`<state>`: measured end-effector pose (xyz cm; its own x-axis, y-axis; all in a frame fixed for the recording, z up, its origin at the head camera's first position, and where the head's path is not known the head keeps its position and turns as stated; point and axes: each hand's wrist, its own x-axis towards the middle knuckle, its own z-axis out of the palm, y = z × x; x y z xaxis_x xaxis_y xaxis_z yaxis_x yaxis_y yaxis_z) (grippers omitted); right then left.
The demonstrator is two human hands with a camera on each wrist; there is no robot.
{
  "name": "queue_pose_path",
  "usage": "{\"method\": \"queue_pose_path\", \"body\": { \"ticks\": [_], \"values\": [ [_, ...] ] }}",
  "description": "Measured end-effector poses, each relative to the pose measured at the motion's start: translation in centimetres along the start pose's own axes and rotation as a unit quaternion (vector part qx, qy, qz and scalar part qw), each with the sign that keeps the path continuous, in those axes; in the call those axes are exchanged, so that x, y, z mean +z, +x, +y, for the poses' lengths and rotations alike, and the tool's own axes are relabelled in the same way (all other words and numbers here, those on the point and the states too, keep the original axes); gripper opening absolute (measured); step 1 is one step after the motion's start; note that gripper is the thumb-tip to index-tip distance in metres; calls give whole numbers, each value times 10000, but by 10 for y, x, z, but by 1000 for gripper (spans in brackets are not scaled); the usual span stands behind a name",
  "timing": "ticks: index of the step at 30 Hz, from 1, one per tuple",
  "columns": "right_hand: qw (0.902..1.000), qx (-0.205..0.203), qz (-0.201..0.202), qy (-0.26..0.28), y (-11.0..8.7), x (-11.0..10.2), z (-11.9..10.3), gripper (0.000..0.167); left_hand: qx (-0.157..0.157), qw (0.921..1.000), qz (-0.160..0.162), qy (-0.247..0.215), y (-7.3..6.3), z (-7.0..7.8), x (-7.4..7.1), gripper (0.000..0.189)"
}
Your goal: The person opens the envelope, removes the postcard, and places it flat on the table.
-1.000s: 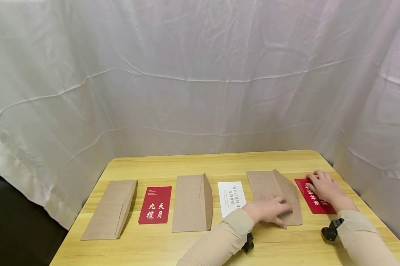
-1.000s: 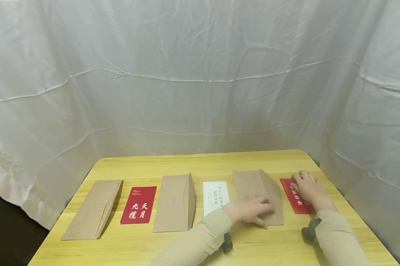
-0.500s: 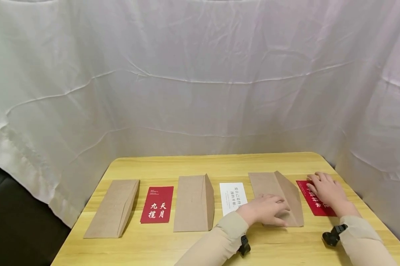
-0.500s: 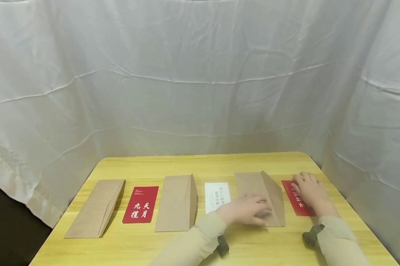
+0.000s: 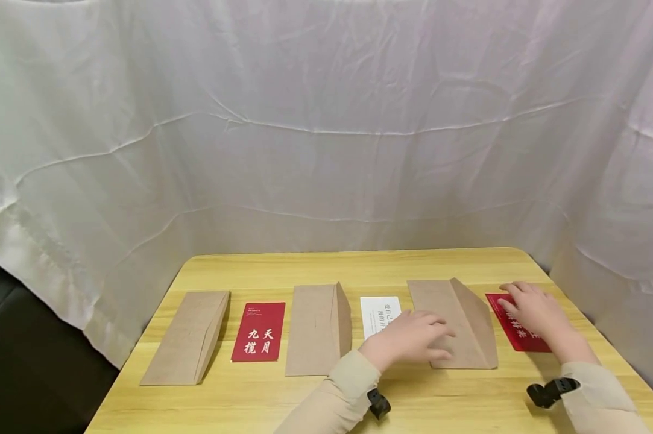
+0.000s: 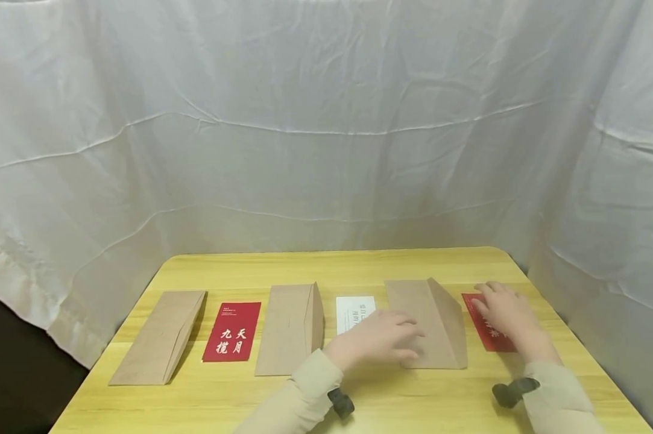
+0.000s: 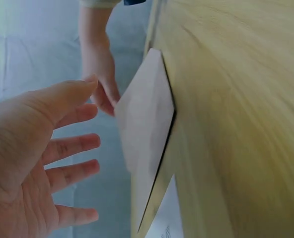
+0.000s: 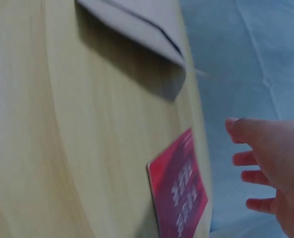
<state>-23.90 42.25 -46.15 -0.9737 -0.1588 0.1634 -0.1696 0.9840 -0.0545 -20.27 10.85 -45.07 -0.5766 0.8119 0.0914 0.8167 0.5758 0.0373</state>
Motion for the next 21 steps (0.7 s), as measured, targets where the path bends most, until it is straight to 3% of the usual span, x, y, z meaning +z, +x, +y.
{"method": "queue_pose_path", "body": {
  "ticks": [6,13,21],
  "values": [
    [9999,-124,-117,-7,-4,-9,-18,49,-322,9992,91,-209,-21,-11,-10,46],
    [9988,-479,100,-42,-4,-19,-41,48,-469,9971,320,-511,-46,-29,-28,45],
    [9965,-792,236,105,-2,-35,-72,44,-851,9919,601,-730,-77,-48,-48,45]
  ]
}}
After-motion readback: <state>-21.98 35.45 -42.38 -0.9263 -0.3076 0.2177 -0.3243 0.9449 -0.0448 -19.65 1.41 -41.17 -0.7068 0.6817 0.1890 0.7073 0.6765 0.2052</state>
